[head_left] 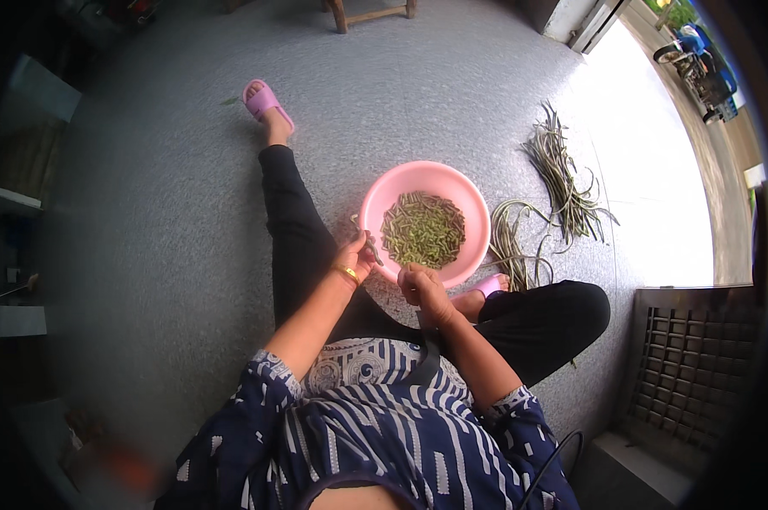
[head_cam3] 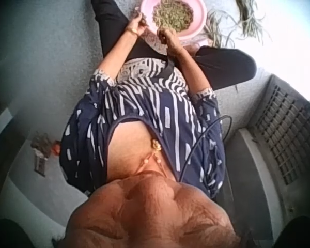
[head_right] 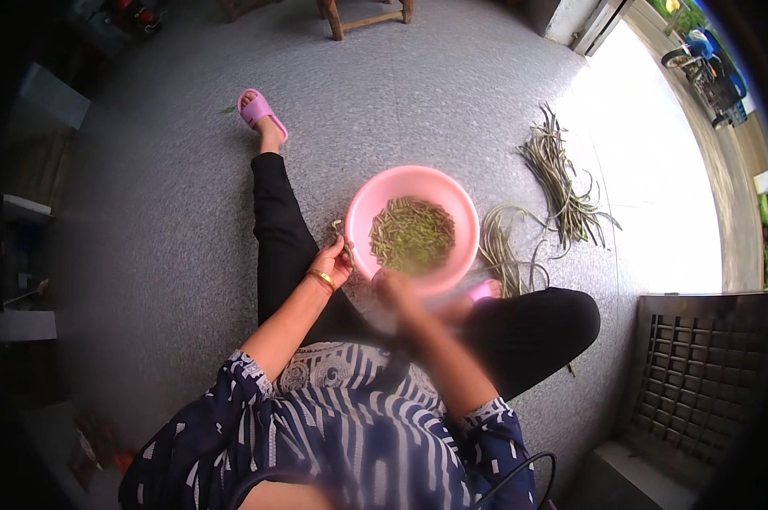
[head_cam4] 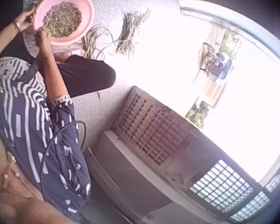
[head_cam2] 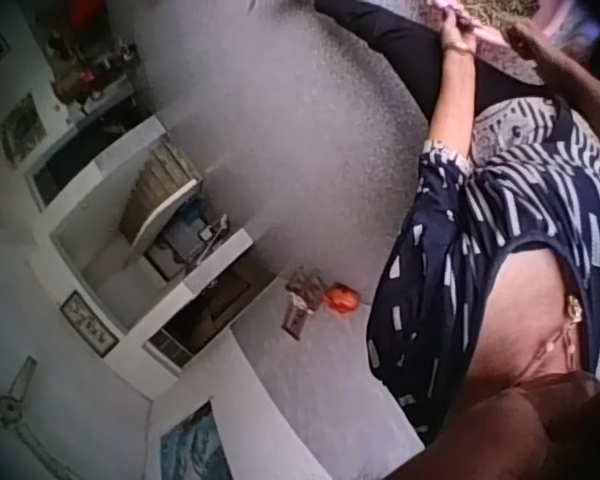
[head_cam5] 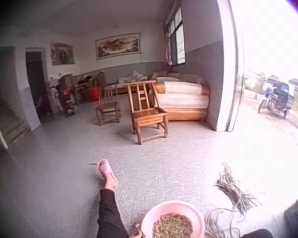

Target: The person is sitting on the floor, shelling yardlong beans into a pink plastic bowl.

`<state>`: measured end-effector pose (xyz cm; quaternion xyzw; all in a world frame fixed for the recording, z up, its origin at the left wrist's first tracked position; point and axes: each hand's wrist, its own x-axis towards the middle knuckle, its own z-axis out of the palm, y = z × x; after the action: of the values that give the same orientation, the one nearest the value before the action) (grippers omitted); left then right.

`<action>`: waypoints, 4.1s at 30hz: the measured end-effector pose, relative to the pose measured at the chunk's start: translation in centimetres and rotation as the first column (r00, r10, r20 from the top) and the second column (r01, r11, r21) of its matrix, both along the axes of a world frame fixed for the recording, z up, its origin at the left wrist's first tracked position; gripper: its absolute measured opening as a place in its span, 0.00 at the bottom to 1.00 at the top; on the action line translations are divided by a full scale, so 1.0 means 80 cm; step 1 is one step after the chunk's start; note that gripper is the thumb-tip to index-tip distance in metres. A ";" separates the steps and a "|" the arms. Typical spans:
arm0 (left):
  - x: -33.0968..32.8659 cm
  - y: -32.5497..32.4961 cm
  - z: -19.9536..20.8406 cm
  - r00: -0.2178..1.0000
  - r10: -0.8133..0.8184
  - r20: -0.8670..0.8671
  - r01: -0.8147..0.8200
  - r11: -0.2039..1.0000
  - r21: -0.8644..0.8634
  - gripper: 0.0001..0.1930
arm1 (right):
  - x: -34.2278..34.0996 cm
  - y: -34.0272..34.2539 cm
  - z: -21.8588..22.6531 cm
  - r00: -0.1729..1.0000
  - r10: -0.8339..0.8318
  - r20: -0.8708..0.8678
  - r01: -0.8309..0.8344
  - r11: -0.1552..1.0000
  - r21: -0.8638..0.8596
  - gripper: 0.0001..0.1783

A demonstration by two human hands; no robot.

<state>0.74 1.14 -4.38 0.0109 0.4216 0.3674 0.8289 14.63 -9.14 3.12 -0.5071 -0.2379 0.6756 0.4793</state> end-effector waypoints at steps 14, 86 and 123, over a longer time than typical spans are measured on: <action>0.009 -0.013 0.005 0.974 -0.227 0.014 0.219 0.950 0.224 0.06 | -0.003 -0.001 -0.073 0.837 0.151 0.526 -0.239 0.965 0.104 0.17; -0.003 -0.015 0.103 0.998 0.067 0.020 -0.067 0.997 -0.032 0.08 | 0.009 -0.003 0.026 0.683 0.097 -0.724 -0.129 0.992 0.012 0.09; 0.003 -0.026 0.128 0.967 0.079 -0.243 -0.007 0.959 0.284 0.09 | 0.067 0.036 -0.046 0.847 -0.218 0.485 0.177 0.976 0.130 0.17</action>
<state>0.96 -0.94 5.83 0.1656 0.4670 0.4374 0.7504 19.98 -6.28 -0.58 -0.6655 -0.3266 0.4597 0.4889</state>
